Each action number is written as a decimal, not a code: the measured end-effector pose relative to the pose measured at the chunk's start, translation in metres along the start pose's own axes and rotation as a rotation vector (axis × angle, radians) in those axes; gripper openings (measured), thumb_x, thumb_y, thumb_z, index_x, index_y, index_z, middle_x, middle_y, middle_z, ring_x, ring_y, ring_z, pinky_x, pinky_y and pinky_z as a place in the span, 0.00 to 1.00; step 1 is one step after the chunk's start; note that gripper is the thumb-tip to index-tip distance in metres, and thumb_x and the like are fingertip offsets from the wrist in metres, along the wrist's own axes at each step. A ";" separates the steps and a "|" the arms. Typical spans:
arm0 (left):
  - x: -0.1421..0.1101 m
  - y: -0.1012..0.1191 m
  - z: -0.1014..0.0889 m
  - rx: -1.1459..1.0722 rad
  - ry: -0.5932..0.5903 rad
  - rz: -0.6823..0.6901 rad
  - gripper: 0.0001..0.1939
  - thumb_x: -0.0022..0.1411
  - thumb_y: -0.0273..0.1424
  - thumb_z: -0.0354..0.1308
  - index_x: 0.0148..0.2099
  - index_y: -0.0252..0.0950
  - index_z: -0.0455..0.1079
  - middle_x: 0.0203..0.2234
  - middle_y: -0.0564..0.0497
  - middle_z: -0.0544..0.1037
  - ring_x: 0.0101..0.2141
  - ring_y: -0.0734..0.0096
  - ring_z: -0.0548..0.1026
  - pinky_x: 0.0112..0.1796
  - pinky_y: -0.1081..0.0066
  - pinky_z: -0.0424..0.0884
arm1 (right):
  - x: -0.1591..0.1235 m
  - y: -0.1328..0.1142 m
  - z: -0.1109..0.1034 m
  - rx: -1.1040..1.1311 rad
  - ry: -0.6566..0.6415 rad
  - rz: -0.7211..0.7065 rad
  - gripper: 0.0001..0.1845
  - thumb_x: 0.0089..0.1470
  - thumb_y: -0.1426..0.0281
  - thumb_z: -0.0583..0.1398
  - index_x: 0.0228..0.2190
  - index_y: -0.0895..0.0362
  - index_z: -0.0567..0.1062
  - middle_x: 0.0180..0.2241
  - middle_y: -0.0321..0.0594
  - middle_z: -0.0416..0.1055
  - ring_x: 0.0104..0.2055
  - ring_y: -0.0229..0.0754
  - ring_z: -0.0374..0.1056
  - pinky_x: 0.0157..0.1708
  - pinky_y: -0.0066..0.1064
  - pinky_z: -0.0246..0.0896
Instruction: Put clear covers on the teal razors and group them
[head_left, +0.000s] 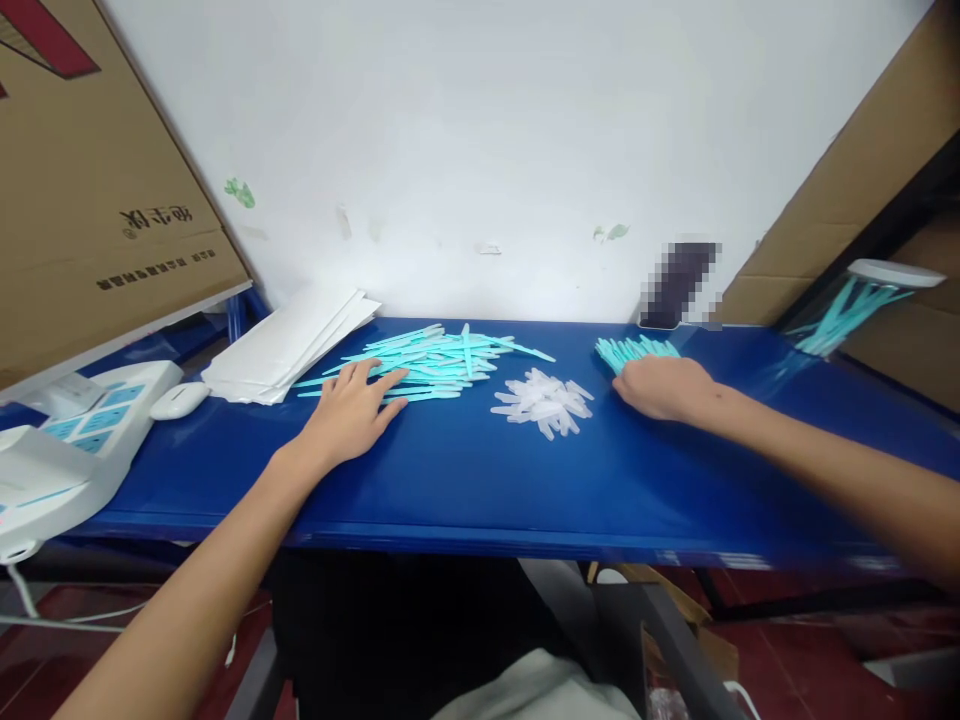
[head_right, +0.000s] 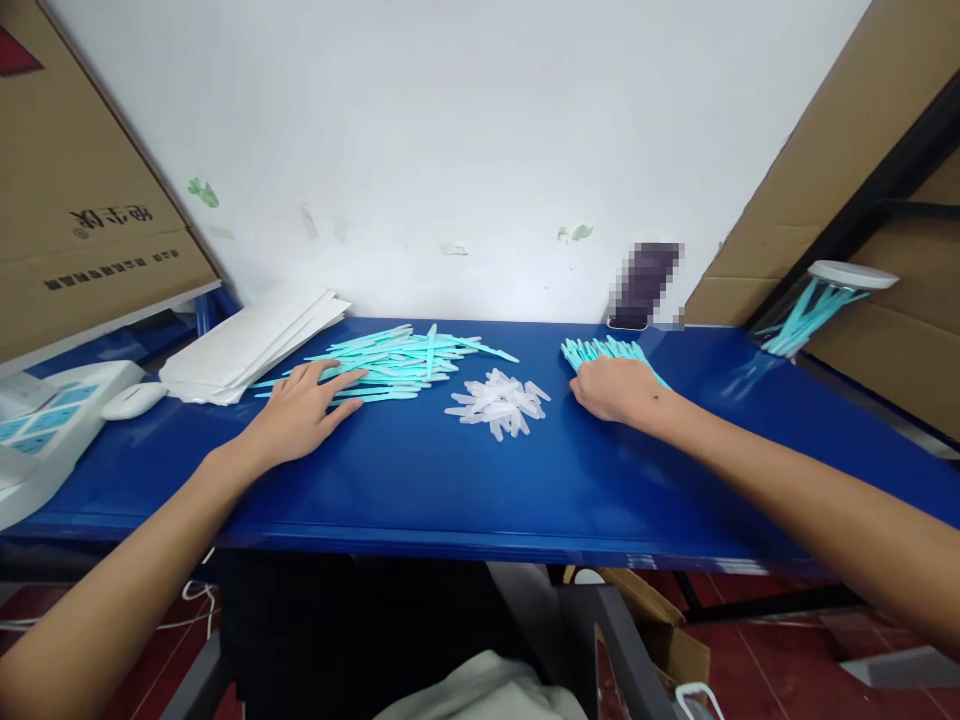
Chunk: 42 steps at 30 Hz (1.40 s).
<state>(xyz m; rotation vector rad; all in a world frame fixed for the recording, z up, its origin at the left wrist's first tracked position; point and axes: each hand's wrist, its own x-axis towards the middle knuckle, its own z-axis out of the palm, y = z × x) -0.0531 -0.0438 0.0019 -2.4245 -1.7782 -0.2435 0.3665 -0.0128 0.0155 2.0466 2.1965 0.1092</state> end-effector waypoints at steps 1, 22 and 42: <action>0.000 -0.004 0.002 -0.015 -0.011 -0.005 0.28 0.73 0.46 0.41 0.69 0.45 0.62 0.63 0.36 0.62 0.62 0.39 0.60 0.55 0.39 0.62 | 0.001 -0.001 -0.002 -0.031 -0.014 0.009 0.21 0.62 0.66 0.52 0.24 0.61 0.77 0.33 0.61 0.76 0.38 0.60 0.75 0.37 0.45 0.64; 0.000 -0.010 -0.003 -0.185 0.050 0.180 0.19 0.70 0.39 0.48 0.47 0.35 0.77 0.42 0.41 0.80 0.45 0.51 0.74 0.46 0.57 0.68 | -0.007 0.000 -0.016 -0.134 0.074 0.020 0.29 0.66 0.55 0.45 0.34 0.61 0.77 0.38 0.58 0.75 0.39 0.58 0.73 0.34 0.41 0.59; -0.064 -0.022 -0.025 -0.374 -0.085 0.063 0.13 0.69 0.40 0.54 0.42 0.40 0.76 0.38 0.49 0.79 0.38 0.62 0.76 0.39 0.66 0.68 | -0.040 -0.114 -0.044 0.297 0.128 -0.793 0.16 0.66 0.59 0.53 0.43 0.56 0.73 0.26 0.37 0.72 0.30 0.43 0.66 0.45 0.41 0.52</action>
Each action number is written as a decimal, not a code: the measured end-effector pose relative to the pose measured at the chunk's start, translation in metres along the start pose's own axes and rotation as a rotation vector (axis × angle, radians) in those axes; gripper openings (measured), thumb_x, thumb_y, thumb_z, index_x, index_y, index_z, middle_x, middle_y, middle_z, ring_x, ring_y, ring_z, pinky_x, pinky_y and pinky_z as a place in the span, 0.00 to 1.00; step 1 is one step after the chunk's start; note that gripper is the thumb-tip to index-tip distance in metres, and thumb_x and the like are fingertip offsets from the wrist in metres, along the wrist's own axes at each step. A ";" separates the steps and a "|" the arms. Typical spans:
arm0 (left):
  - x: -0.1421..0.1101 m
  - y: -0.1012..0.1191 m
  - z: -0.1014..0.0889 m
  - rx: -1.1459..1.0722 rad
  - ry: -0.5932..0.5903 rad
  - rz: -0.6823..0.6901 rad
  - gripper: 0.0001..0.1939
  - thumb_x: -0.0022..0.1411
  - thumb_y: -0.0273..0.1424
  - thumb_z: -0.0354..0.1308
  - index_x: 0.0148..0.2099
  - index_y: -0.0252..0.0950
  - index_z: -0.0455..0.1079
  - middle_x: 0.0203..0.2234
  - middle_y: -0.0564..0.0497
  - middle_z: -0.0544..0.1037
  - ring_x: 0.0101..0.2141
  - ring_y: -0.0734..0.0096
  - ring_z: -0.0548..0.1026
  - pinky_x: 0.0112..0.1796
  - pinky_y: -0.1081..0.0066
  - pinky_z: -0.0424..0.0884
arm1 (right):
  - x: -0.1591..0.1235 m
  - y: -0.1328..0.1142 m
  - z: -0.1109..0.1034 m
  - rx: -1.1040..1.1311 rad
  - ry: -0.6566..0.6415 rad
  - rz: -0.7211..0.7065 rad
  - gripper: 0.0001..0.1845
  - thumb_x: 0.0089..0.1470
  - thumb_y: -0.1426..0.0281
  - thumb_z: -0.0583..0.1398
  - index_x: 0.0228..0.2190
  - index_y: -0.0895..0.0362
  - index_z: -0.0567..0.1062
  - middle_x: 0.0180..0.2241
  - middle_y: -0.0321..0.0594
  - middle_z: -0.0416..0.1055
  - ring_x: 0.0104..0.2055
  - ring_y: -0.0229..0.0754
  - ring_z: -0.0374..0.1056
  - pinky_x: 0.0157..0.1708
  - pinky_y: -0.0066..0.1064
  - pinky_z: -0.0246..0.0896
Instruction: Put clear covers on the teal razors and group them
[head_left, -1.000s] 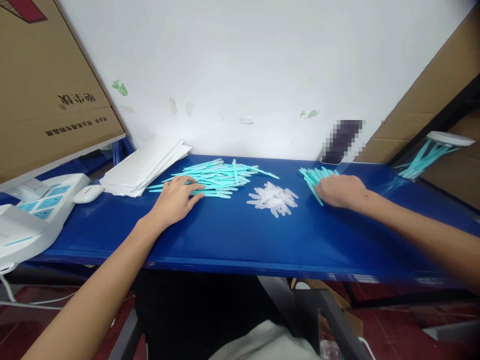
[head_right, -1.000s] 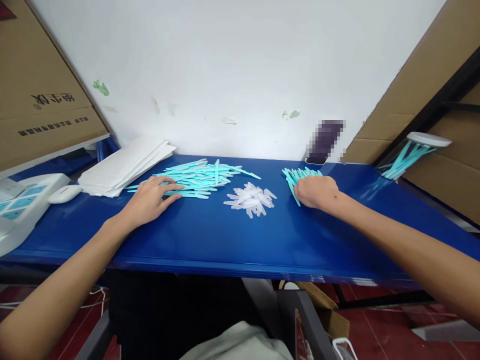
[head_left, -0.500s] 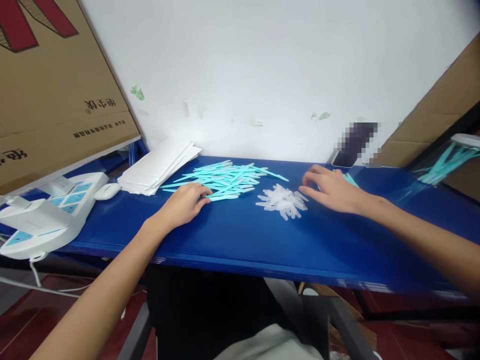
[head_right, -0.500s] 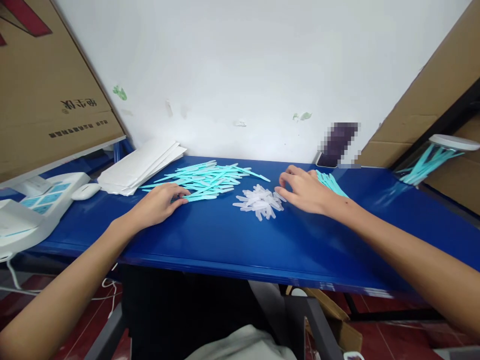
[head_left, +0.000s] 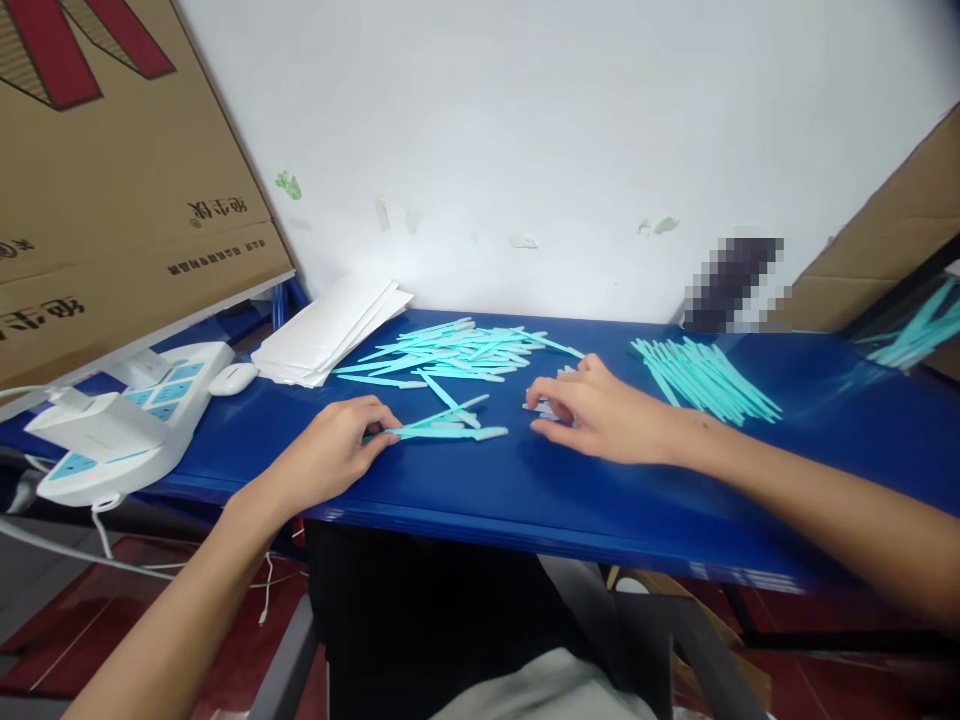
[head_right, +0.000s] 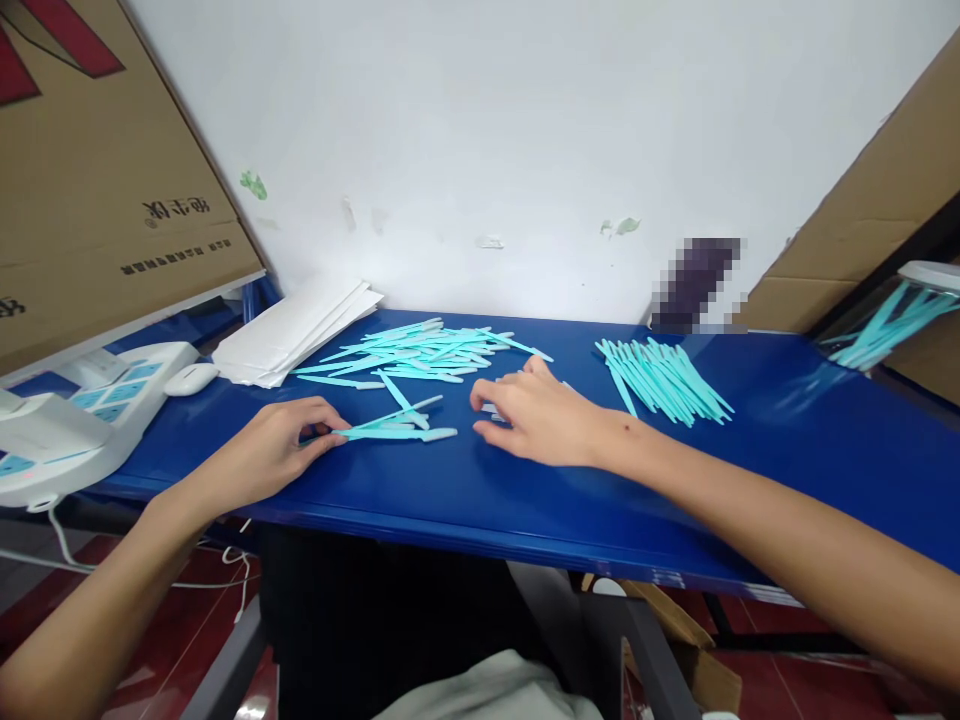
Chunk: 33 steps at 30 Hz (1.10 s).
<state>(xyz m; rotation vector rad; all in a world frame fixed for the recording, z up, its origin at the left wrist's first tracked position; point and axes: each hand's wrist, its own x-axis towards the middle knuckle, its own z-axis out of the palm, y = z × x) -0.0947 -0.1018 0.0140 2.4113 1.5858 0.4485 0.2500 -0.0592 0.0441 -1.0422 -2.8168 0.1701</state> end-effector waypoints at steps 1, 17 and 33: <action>-0.004 0.000 0.001 -0.030 0.009 0.003 0.13 0.69 0.40 0.54 0.41 0.40 0.76 0.39 0.49 0.79 0.37 0.63 0.76 0.39 0.67 0.69 | 0.002 -0.007 0.002 -0.014 -0.012 -0.013 0.18 0.66 0.57 0.53 0.46 0.56 0.73 0.23 0.35 0.71 0.30 0.44 0.66 0.45 0.41 0.52; -0.009 0.001 0.015 -0.281 0.057 0.026 0.14 0.67 0.44 0.59 0.49 0.44 0.76 0.45 0.50 0.78 0.43 0.64 0.75 0.44 0.67 0.71 | 0.014 -0.025 0.046 -0.137 0.327 -0.205 0.15 0.65 0.70 0.54 0.34 0.60 0.78 0.31 0.42 0.72 0.28 0.38 0.65 0.28 0.32 0.49; -0.015 0.044 0.010 -0.196 0.221 0.050 0.11 0.65 0.38 0.59 0.38 0.37 0.77 0.15 0.59 0.66 0.16 0.77 0.62 0.23 0.74 0.60 | -0.004 -0.033 0.056 0.279 0.521 -0.068 0.07 0.58 0.71 0.59 0.29 0.58 0.76 0.17 0.31 0.68 0.18 0.31 0.61 0.22 0.25 0.55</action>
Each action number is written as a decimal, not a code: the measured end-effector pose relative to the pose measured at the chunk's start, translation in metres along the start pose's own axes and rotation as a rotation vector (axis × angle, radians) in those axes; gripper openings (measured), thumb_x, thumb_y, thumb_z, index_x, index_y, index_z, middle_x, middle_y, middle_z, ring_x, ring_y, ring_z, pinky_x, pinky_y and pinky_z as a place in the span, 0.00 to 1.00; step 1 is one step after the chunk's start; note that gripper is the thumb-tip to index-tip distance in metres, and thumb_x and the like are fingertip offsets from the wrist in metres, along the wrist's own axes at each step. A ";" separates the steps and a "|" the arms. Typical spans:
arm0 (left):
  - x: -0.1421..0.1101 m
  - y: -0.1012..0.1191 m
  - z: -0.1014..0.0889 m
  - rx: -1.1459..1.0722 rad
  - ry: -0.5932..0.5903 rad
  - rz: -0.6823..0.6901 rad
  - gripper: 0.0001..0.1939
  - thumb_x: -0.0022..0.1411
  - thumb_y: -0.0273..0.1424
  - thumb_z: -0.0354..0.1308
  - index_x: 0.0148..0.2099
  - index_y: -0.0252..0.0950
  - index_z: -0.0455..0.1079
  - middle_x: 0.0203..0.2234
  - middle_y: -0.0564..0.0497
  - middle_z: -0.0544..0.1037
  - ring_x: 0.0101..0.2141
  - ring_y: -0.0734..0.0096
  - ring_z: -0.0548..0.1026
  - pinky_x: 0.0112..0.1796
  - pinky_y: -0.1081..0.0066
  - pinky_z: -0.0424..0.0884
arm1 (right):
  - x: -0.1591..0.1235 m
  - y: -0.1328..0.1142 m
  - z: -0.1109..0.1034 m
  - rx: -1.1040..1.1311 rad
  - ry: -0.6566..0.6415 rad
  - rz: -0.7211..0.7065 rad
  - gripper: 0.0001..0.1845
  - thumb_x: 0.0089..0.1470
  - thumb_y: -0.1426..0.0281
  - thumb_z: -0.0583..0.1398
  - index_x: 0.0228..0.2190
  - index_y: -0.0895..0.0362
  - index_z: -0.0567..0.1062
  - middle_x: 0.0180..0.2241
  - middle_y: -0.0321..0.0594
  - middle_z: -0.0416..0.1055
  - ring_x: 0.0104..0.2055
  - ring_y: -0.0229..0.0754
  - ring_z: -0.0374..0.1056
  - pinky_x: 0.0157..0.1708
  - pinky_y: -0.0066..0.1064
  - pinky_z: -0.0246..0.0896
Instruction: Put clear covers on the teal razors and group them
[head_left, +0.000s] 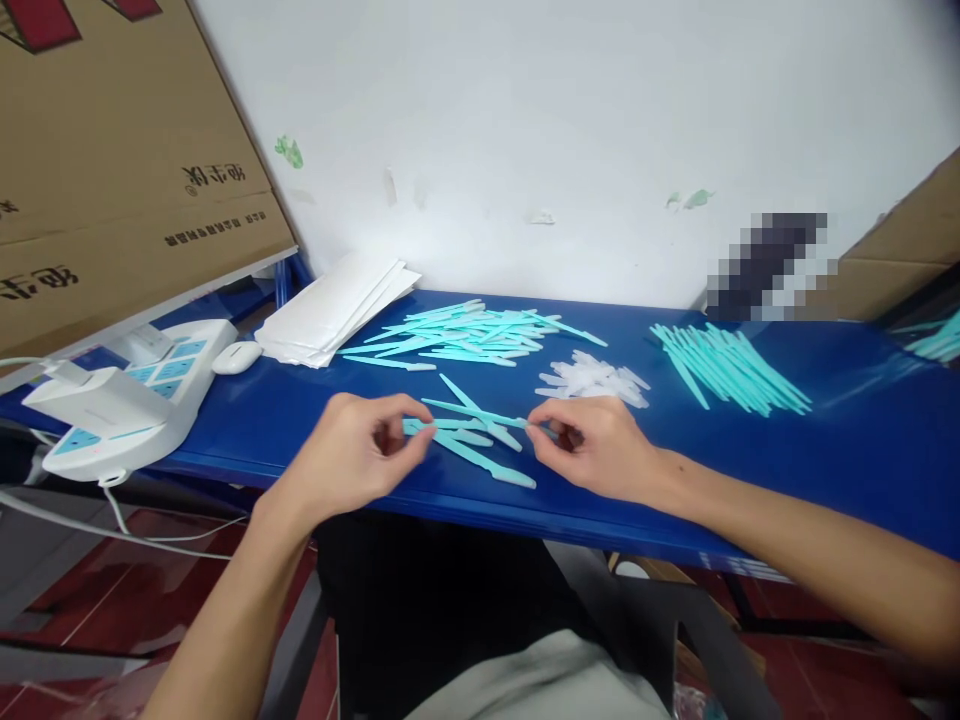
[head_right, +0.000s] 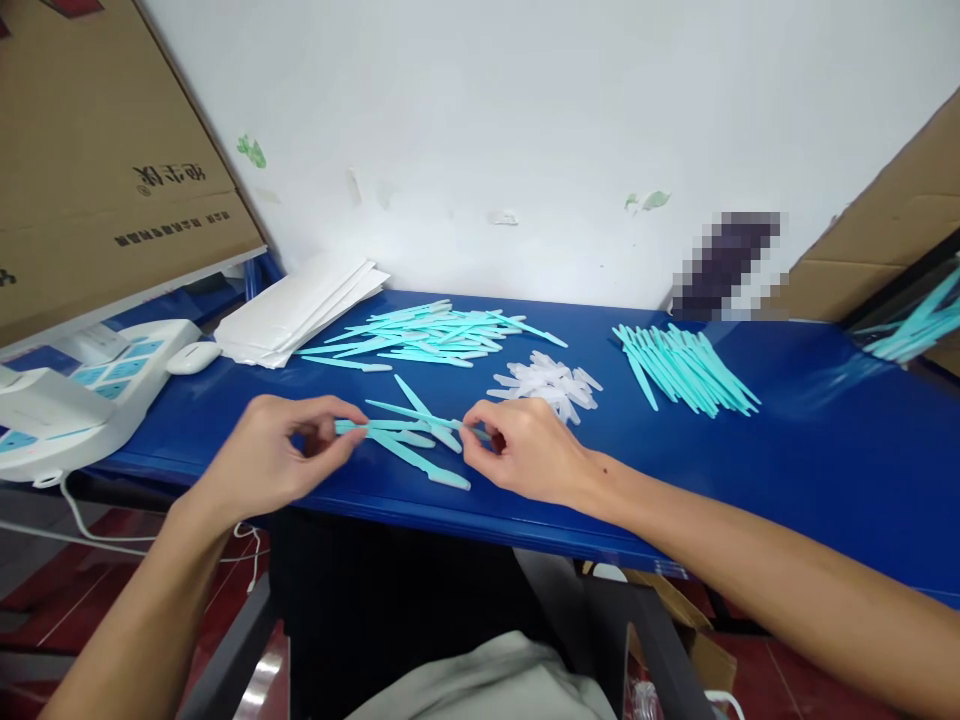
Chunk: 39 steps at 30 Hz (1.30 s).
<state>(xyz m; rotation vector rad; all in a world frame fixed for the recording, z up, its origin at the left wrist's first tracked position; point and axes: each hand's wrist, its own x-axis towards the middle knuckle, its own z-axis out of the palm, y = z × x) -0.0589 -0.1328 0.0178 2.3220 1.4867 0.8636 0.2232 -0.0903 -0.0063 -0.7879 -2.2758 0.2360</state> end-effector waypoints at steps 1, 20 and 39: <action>0.001 0.006 0.006 0.014 -0.069 0.019 0.11 0.66 0.38 0.58 0.41 0.37 0.78 0.15 0.59 0.67 0.16 0.77 0.63 0.23 0.74 0.60 | 0.000 -0.001 0.000 0.009 -0.018 0.009 0.07 0.58 0.72 0.59 0.29 0.58 0.76 0.18 0.32 0.69 0.18 0.31 0.61 0.22 0.25 0.56; 0.003 -0.009 0.000 0.259 -0.221 0.022 0.12 0.67 0.41 0.57 0.39 0.43 0.80 0.17 0.53 0.69 0.26 0.65 0.68 0.29 0.69 0.61 | 0.005 0.001 0.013 -0.101 -0.115 -0.039 0.11 0.64 0.68 0.58 0.40 0.59 0.80 0.32 0.41 0.75 0.29 0.36 0.68 0.29 0.28 0.62; 0.009 -0.012 0.009 0.015 -0.223 0.056 0.11 0.70 0.38 0.56 0.39 0.40 0.77 0.44 0.49 0.77 0.42 0.64 0.76 0.45 0.66 0.72 | 0.009 0.002 0.008 -0.362 -0.332 -0.188 0.16 0.67 0.73 0.51 0.44 0.62 0.78 0.39 0.51 0.77 0.40 0.48 0.73 0.36 0.38 0.70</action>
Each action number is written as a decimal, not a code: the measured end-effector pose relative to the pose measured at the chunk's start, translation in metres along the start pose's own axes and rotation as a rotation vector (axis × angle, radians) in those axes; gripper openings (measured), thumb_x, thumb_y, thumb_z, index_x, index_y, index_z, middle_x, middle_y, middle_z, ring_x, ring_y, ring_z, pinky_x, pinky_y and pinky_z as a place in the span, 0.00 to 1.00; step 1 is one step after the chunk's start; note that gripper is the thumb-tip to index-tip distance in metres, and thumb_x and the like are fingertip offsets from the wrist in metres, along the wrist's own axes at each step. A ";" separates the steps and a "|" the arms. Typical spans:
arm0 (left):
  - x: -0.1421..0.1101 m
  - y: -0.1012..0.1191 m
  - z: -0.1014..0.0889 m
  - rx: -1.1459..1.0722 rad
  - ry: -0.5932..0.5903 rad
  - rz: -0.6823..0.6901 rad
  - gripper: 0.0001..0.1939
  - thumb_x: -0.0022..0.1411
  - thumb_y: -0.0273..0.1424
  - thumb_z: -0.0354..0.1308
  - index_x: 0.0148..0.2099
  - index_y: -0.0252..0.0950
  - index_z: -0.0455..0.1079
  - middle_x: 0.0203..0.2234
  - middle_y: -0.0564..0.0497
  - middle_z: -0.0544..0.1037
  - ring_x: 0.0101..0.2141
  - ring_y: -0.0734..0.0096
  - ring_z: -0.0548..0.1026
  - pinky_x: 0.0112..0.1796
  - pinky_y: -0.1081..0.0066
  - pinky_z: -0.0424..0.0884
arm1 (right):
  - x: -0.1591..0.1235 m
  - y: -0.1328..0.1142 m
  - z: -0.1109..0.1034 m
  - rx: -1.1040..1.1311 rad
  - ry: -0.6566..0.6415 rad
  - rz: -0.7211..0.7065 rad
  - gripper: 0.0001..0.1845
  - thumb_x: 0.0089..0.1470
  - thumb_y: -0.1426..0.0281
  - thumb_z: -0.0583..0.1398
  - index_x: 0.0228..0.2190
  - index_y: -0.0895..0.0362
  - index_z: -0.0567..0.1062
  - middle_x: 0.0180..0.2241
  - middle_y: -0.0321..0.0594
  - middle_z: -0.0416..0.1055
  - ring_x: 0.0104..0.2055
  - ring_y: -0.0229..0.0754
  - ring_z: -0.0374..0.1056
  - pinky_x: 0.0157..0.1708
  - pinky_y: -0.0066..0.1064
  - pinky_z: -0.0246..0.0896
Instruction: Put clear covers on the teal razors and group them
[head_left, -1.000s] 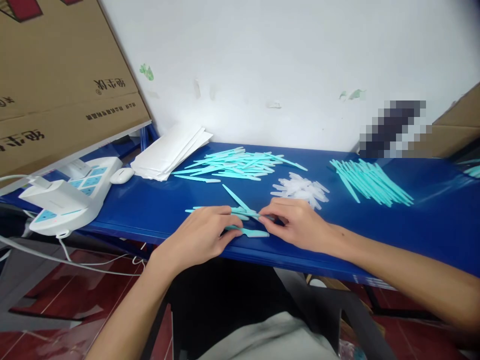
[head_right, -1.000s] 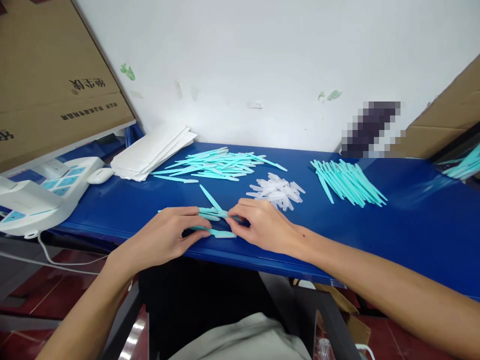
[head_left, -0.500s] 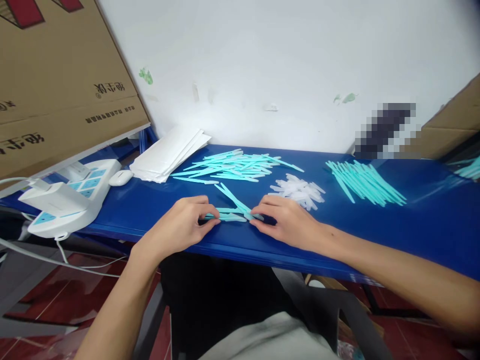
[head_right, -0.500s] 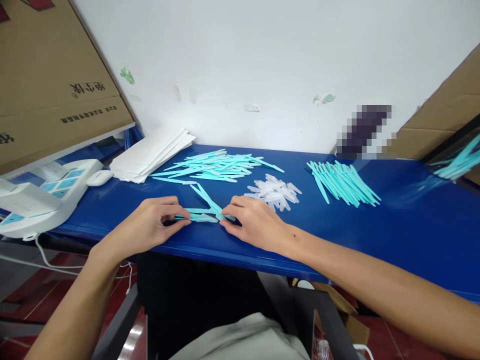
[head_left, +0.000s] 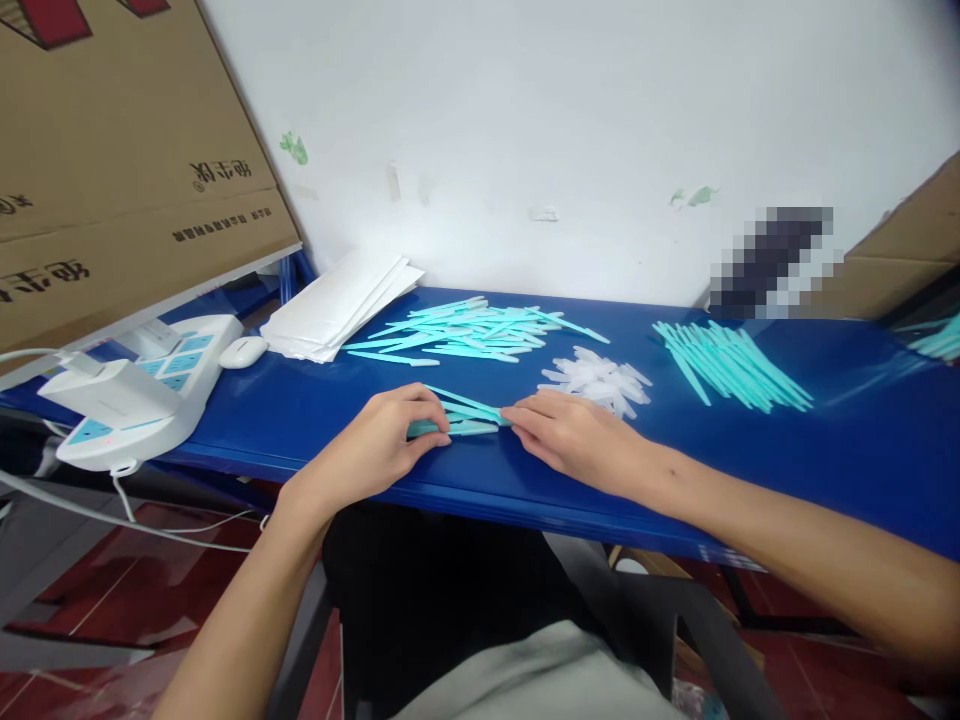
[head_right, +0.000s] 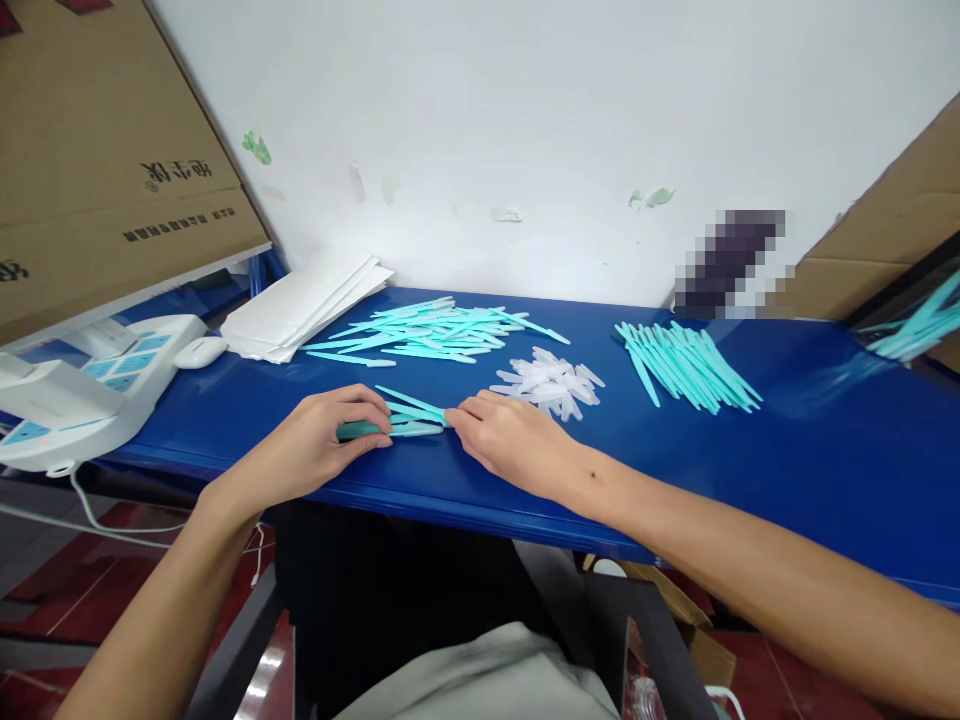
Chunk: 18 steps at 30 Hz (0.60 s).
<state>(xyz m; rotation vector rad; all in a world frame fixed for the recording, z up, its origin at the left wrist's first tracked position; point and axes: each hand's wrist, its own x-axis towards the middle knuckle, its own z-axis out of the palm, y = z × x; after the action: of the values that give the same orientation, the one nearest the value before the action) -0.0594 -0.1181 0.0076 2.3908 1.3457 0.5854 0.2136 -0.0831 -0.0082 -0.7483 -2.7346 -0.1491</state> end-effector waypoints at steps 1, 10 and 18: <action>0.001 -0.001 0.000 -0.021 0.007 -0.007 0.11 0.69 0.38 0.57 0.40 0.40 0.78 0.45 0.48 0.77 0.42 0.63 0.77 0.45 0.66 0.72 | 0.000 0.000 -0.001 0.003 -0.013 -0.006 0.15 0.67 0.73 0.51 0.44 0.62 0.78 0.39 0.52 0.77 0.40 0.48 0.73 0.37 0.38 0.70; 0.002 -0.003 0.003 -0.161 0.025 -0.070 0.10 0.67 0.38 0.60 0.45 0.41 0.79 0.44 0.50 0.82 0.44 0.62 0.79 0.47 0.65 0.74 | 0.001 0.006 -0.001 0.004 -0.014 0.040 0.15 0.66 0.75 0.51 0.45 0.62 0.76 0.36 0.50 0.76 0.38 0.48 0.71 0.35 0.37 0.67; 0.001 0.004 0.004 -0.113 -0.009 -0.043 0.11 0.69 0.38 0.59 0.48 0.42 0.79 0.44 0.50 0.80 0.40 0.64 0.78 0.42 0.68 0.73 | -0.003 0.005 0.003 0.193 0.053 0.077 0.18 0.64 0.73 0.54 0.53 0.61 0.74 0.37 0.47 0.76 0.37 0.45 0.71 0.36 0.36 0.67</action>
<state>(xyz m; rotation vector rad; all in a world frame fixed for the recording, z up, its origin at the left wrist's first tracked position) -0.0541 -0.1198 0.0064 2.2666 1.3209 0.6208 0.2175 -0.0796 -0.0120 -0.7817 -2.6186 0.1085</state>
